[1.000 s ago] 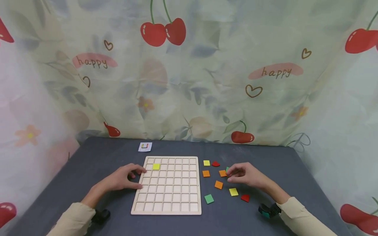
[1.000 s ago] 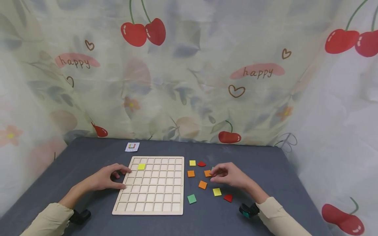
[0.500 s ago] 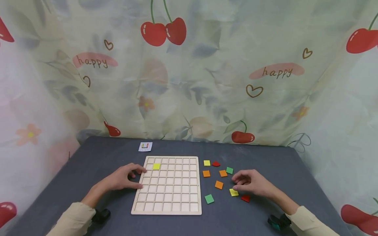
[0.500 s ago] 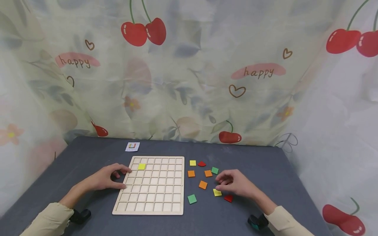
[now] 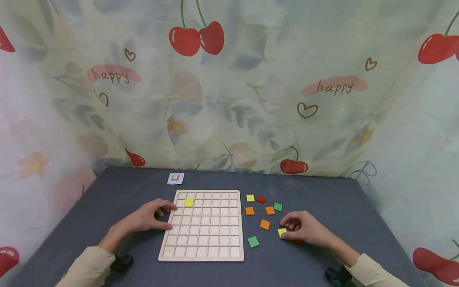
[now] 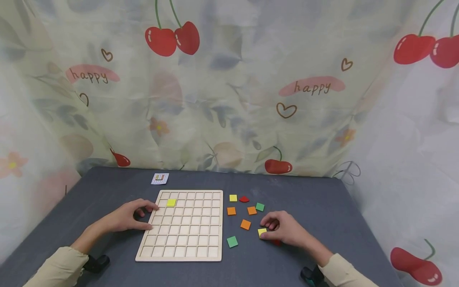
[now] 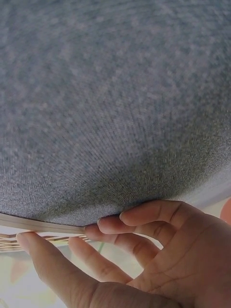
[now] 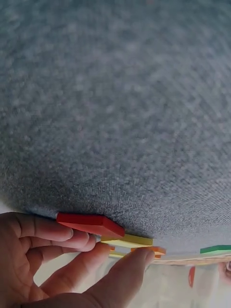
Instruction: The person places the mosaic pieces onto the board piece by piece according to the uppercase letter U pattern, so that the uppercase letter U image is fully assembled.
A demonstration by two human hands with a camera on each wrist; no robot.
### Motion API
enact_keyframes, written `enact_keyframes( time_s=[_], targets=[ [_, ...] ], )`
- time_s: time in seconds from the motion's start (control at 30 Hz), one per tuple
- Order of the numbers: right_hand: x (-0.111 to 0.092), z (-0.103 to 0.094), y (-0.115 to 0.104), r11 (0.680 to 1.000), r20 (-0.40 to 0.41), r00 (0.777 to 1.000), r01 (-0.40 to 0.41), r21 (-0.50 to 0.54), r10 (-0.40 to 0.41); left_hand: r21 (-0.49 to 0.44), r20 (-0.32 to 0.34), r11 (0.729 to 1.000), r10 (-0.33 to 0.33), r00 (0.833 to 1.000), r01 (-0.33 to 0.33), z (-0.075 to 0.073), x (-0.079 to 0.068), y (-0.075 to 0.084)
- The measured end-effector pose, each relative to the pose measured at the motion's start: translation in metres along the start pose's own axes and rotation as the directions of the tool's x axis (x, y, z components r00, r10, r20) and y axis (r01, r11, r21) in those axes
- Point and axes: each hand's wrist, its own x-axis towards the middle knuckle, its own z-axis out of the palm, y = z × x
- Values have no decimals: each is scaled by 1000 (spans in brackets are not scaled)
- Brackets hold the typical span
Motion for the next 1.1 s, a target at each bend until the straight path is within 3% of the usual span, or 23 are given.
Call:
enact_keyframes(
  time_s=[0.27, 1.1],
  targets=[
    [2, 0, -3, 998, 8, 1000, -11, -54, 12, 0, 3, 1000, -7, 1000, 7, -1, 0, 0],
    [0, 0, 2, 999, 28, 999, 38, 14, -38, 0, -2, 1000, 16, 1000, -16, 1, 0, -2]
  ],
)
